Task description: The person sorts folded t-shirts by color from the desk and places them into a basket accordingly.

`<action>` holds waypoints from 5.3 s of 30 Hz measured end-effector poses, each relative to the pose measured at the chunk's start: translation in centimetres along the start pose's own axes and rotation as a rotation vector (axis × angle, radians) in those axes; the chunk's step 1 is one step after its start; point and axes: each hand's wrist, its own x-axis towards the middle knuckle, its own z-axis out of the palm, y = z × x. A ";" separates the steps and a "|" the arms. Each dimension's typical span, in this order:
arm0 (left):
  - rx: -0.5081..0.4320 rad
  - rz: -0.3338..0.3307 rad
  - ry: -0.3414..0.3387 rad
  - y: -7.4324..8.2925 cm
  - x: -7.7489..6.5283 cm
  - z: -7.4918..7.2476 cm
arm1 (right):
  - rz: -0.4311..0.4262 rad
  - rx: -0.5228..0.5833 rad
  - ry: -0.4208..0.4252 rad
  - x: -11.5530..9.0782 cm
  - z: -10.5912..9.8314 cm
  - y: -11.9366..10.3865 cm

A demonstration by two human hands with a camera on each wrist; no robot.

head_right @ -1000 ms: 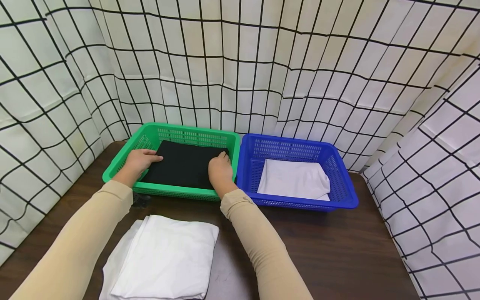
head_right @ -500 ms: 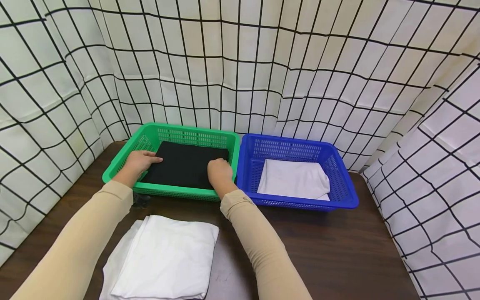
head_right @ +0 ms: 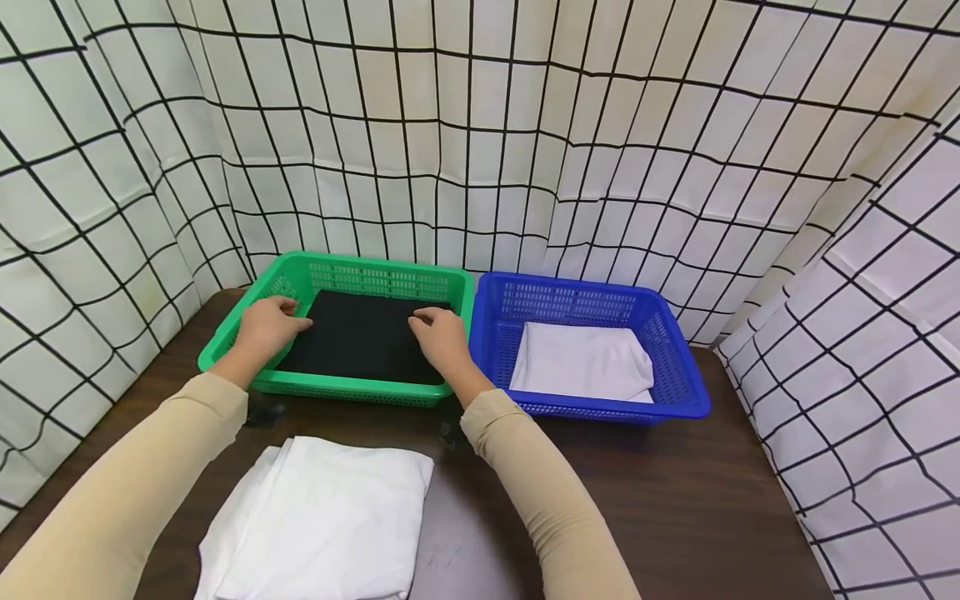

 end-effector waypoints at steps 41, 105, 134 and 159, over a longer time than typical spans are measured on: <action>-0.481 0.057 -0.093 -2.3 -12.3 -1.9 | 0.017 0.476 -0.331 -13.7 -2.9 -0.7; -0.349 -0.333 -0.220 -8.6 -18.4 1.7 | 0.449 0.637 -0.583 -16.9 -0.9 4.7; -0.540 -0.409 -0.293 -10.2 -18.1 1.8 | 0.499 0.655 -0.583 -17.3 -2.1 6.9; -0.654 -0.426 -0.342 -10.7 -18.0 2.3 | 0.550 0.788 -0.542 -17.2 -0.7 7.3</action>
